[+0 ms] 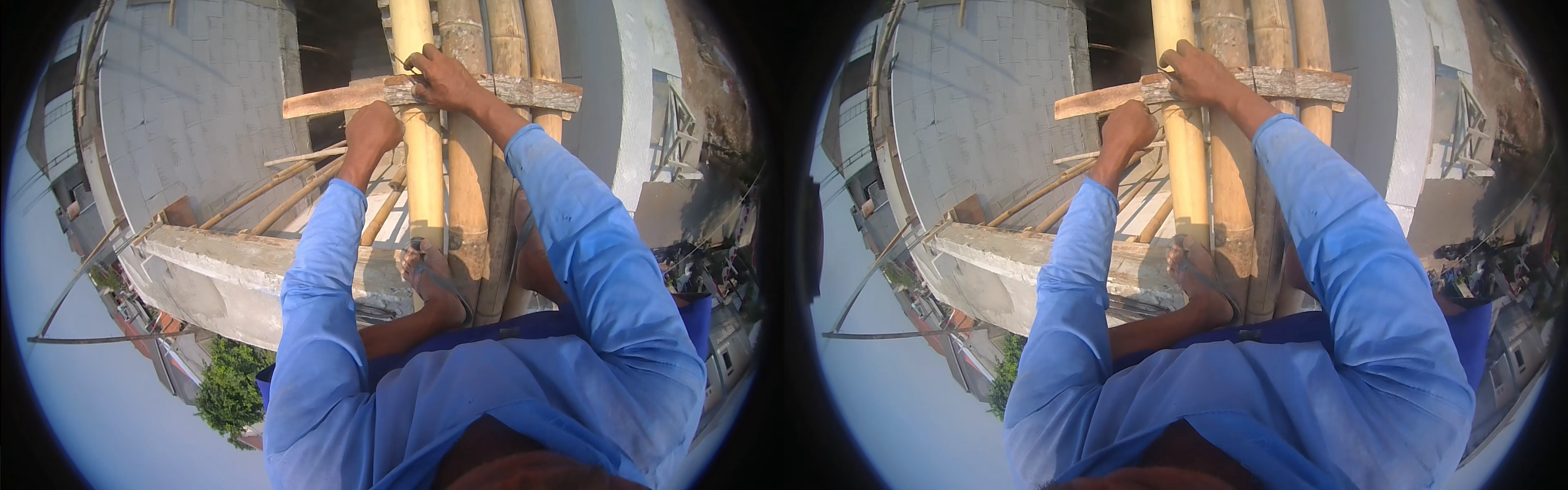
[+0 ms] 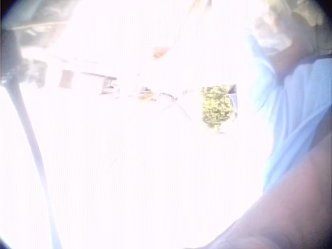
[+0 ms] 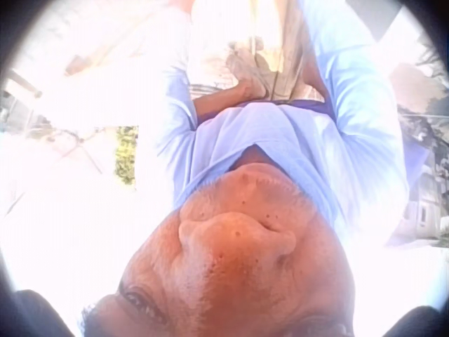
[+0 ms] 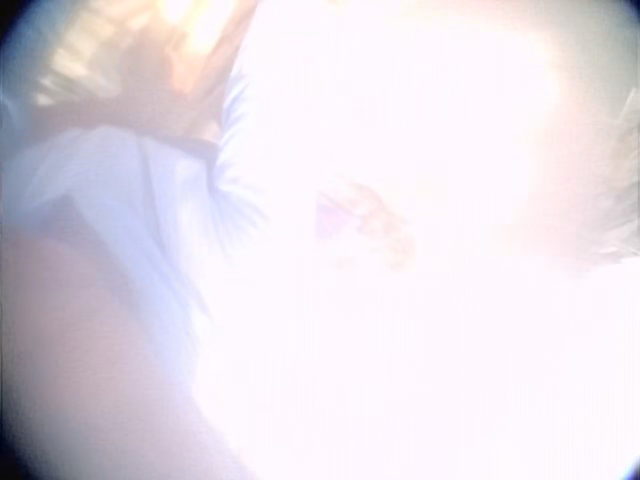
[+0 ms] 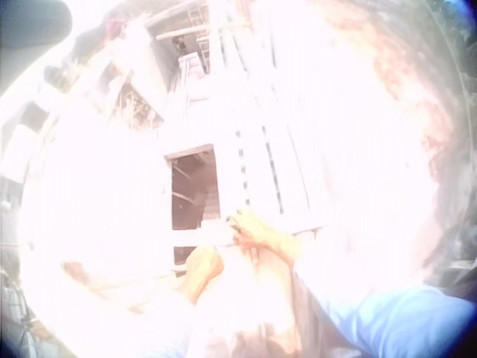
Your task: The person uses wire and a pair of pliers to tie bamboo poles together, securing a horizontal support to vertical poles of a scaffolding structure.
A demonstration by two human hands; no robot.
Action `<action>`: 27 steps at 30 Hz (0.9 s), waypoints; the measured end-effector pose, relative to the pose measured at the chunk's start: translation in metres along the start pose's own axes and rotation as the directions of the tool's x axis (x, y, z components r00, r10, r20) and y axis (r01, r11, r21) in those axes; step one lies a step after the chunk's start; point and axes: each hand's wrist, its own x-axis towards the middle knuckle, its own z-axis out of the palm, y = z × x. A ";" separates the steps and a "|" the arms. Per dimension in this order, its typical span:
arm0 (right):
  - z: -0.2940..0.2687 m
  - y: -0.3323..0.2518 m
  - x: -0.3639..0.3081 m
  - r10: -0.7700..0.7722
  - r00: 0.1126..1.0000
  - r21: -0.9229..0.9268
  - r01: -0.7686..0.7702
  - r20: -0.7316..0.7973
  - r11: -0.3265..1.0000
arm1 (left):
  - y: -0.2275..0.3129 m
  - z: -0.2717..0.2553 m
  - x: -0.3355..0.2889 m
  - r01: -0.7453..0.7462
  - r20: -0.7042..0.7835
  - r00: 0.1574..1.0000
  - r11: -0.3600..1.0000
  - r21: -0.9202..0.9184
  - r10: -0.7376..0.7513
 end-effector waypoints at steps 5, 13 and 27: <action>0.007 -0.016 -0.011 0.064 0.990 0.034 -0.060 -0.129 0.998 | -0.002 -0.023 0.010 -0.075 -0.059 0.996 0.997 -0.012 0.074; 0.030 -0.025 -0.029 -0.047 0.945 -0.097 0.017 -0.323 0.995 | 0.026 -0.021 0.006 -0.172 -0.105 0.983 0.950 -0.259 0.149; 0.030 -0.029 -0.029 -0.031 0.988 -0.317 -0.019 -0.150 0.948 | 0.025 -0.055 -0.028 -0.371 -0.585 0.763 0.927 -0.050 0.274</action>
